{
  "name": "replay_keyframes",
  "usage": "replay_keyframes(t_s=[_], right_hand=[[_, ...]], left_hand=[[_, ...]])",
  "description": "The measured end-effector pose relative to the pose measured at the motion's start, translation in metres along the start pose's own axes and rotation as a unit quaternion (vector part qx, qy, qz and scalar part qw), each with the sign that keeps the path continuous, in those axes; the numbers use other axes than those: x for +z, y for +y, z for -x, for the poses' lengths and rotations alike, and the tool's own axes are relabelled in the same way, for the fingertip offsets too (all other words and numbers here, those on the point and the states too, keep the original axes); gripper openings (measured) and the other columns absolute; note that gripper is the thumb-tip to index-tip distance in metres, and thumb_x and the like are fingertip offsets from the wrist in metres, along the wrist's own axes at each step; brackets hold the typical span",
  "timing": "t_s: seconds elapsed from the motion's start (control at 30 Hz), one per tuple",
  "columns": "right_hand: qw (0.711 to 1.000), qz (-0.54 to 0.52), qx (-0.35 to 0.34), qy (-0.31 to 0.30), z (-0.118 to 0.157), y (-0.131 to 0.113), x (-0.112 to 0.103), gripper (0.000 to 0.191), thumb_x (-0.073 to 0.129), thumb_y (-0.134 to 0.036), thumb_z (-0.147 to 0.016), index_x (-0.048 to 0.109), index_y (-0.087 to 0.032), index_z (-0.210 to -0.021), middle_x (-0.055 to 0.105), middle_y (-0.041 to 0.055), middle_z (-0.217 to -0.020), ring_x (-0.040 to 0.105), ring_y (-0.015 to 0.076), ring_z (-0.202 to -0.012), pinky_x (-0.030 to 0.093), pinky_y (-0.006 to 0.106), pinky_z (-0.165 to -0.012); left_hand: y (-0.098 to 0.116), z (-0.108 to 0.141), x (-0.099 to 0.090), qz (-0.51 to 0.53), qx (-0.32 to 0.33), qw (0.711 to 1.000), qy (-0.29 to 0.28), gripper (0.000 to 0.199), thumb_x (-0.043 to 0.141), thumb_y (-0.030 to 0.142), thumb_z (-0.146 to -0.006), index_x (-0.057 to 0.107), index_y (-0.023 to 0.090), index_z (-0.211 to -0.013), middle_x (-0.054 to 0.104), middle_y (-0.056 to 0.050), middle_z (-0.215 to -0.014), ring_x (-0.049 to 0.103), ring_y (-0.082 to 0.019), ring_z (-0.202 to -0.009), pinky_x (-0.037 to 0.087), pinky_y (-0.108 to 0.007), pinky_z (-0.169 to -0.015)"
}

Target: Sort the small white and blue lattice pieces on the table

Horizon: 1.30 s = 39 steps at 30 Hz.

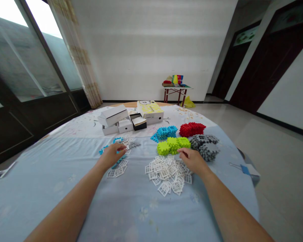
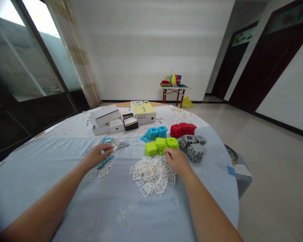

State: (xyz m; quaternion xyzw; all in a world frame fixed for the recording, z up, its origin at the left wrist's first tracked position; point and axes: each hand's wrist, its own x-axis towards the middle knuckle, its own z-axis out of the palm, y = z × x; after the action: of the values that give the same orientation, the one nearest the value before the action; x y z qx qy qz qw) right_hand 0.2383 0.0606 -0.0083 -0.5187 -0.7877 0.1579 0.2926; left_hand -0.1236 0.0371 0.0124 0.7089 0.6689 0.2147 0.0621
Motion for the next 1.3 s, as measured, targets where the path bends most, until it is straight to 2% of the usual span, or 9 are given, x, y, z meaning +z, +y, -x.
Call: replay_keyframes(t_s=[0.13,0.3,0.43,0.57,0.7,0.9,1.0,1.13,1.3], right_hand=[[1.0,0.007,-0.005,0.0,0.001,-0.001,0.003,0.031,0.04,-0.022,-0.078,0.064,-0.017,-0.097,0.069,0.0052,-0.088,0.063,0.017,-0.08,0.046,0.027,-0.073],[1.0,0.012,-0.011,0.005,0.0,0.002,0.008,0.031,0.041,-0.022,-0.077,0.065,-0.018,-0.096,0.069,0.0054,-0.09,0.063,0.0174,-0.081,0.045,0.027,-0.075],[1.0,0.015,-0.003,0.009,-0.002,0.004,0.008,0.031,0.041,-0.022,-0.077,0.066,-0.018,-0.096,0.069,0.0053,-0.087,0.063,0.0176,-0.079,0.046,0.027,-0.074],[1.0,0.008,-0.004,0.013,-0.006,0.0,0.004,0.031,0.041,-0.024,-0.077,0.066,-0.018,-0.095,0.069,0.0055,-0.083,0.063,0.0179,-0.076,0.046,0.027,-0.07],[1.0,-0.004,0.002,0.02,-0.007,-0.003,0.005,0.032,0.041,-0.026,-0.077,0.066,-0.018,-0.096,0.069,0.0047,-0.08,0.063,0.0178,-0.073,0.046,0.028,-0.067],[1.0,-0.01,0.013,0.019,-0.002,0.001,0.016,0.033,0.04,-0.028,-0.077,0.065,-0.018,-0.095,0.069,0.0056,-0.086,0.063,0.0185,-0.079,0.046,0.03,-0.073],[1.0,-0.006,0.013,0.014,0.001,0.002,0.017,0.033,0.04,-0.029,-0.077,0.065,-0.018,-0.095,0.068,0.0055,-0.088,0.063,0.0188,-0.08,0.047,0.03,-0.074],[1.0,-0.004,0.005,0.009,0.002,-0.001,0.016,0.032,0.04,-0.027,-0.077,0.065,-0.018,-0.095,0.069,0.0059,-0.088,0.063,0.019,-0.082,0.046,0.03,-0.075],[1.0,-0.01,0.001,-0.002,0.001,-0.004,0.017,0.032,0.04,-0.025,-0.077,0.066,-0.018,-0.095,0.069,0.0051,-0.087,0.063,0.0181,-0.079,0.047,0.029,-0.074]], left_hand=[[0.004,-0.006,0.012,-0.092,-0.012,0.995,0.038,0.035,0.043,0.043,-0.077,0.066,0.022,-0.095,0.065,-0.006,-0.097,0.057,-0.024,-0.094,0.038,-0.035,-0.081],[0.007,-0.012,0.02,-0.119,-0.025,0.992,0.029,0.029,0.046,0.037,-0.076,0.068,0.023,-0.087,0.066,-0.007,-0.095,0.055,-0.025,-0.095,0.034,-0.037,-0.083],[0.0,-0.009,0.016,-0.079,-0.053,0.993,0.066,0.031,0.042,0.037,-0.078,0.068,0.024,-0.086,0.066,-0.006,-0.094,0.056,-0.024,-0.093,0.035,-0.035,-0.08],[-0.002,-0.005,0.007,0.056,-0.076,0.992,0.079,0.034,0.042,0.041,-0.078,0.066,0.019,-0.088,0.067,-0.004,-0.082,0.058,-0.018,-0.076,0.04,-0.028,-0.068],[0.027,0.0,0.008,0.199,-0.036,0.978,0.044,0.037,0.047,0.046,-0.075,0.067,0.015,-0.081,0.064,-0.001,-0.065,0.056,-0.015,-0.061,0.04,-0.024,-0.057],[0.089,0.013,0.02,0.334,0.049,0.94,-0.057,0.041,0.05,0.045,-0.076,0.063,0.017,-0.103,0.068,-0.004,-0.082,0.06,-0.015,-0.072,0.046,-0.025,-0.065],[0.085,0.012,0.02,0.284,0.063,0.956,-0.027,0.038,0.049,0.042,-0.077,0.063,0.018,-0.103,0.068,-0.005,-0.092,0.061,-0.016,-0.082,0.046,-0.027,-0.075],[0.051,0.004,0.023,0.101,0.043,0.992,0.059,0.033,0.047,0.037,-0.079,0.063,0.019,-0.101,0.066,-0.007,-0.099,0.058,-0.021,-0.094,0.041,-0.035,-0.086],[0.025,-0.003,0.033,-0.077,0.005,0.993,0.09,0.032,0.044,0.031,-0.08,0.061,0.024,-0.105,0.063,-0.007,-0.109,0.051,-0.026,-0.106,0.027,-0.046,-0.096]])
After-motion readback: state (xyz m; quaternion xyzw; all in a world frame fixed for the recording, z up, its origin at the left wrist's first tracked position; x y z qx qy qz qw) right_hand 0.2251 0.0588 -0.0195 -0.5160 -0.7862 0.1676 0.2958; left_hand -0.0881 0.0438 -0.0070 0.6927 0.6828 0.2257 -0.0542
